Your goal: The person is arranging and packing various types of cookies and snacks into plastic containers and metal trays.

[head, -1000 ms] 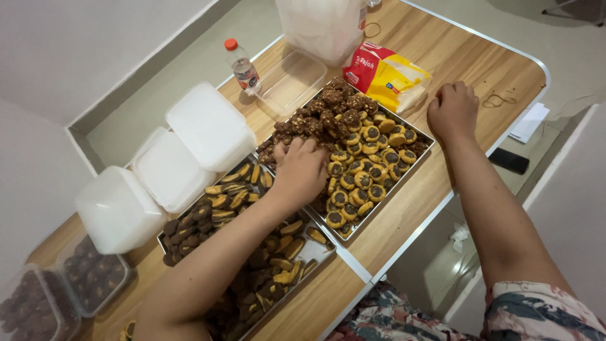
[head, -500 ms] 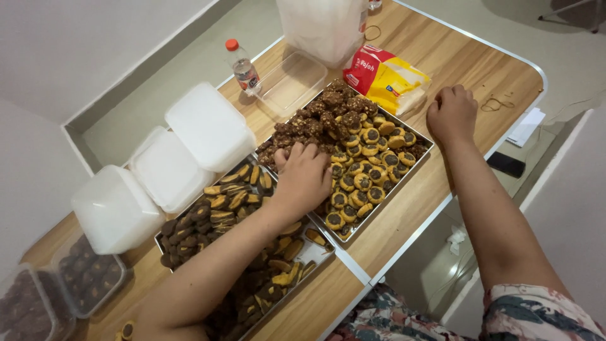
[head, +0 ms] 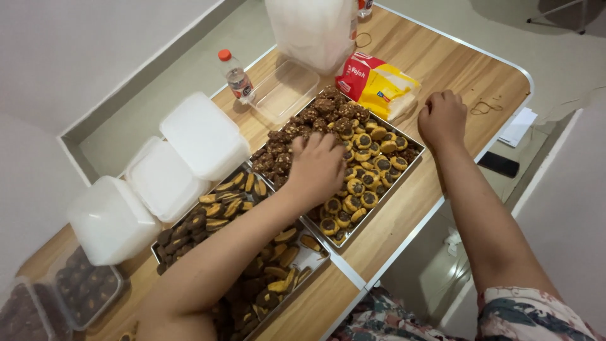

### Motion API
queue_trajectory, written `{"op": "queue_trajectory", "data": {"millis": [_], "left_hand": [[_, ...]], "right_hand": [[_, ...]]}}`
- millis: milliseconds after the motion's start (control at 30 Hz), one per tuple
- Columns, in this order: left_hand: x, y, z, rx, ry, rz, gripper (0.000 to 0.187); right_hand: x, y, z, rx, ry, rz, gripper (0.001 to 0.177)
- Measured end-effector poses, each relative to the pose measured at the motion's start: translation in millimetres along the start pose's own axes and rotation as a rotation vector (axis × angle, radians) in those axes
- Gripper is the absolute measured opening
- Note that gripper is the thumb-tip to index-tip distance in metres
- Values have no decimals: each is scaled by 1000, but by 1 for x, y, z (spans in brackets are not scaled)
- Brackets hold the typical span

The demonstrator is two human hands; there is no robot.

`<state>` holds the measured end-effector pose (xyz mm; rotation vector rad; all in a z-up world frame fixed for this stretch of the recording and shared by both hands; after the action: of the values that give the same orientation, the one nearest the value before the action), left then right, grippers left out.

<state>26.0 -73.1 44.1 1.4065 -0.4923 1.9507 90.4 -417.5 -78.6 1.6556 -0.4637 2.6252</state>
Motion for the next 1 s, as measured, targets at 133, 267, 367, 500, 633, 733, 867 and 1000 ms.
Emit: {"op": "queue_trajectory", "data": {"millis": [133,267,367,500,633,733,867,1000], "left_hand": [[-25,19,34,-99,-18,-12,36],[-53,31,57,-139,-58,-38,33],[-69,34,64,-127,-105,-26,33],[-70,40,67,-61,-231,-17,37],[-67,39,64,-51,-245,-76,32],[-67,34,66,-56,-223,-174,22],[-61,20,83,-2,-118,-90,22],[-73,11,104,34,-131,56,39]], "right_hand": [[-3,1,0,7,26,15,20],[-6,4,1,4,37,-3,19],[-5,2,2,0,30,11,19],[-6,4,1,-25,0,28,20],[-7,6,2,-18,18,29,18],[-12,9,2,-4,30,27,17],[-13,9,3,12,33,33,18],[-7,4,1,13,42,31,18]]}}
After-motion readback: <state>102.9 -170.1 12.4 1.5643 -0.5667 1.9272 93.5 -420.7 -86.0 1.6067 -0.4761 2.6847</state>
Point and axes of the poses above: each hand's wrist, its own z-axis towards the middle knuckle, its own x-axis out of the back of the hand, y = z × x, the point moved 4 cm from there along z, towards the middle knuckle, and after that the axes turned 5 degrees about x, right-handed, at the moved point
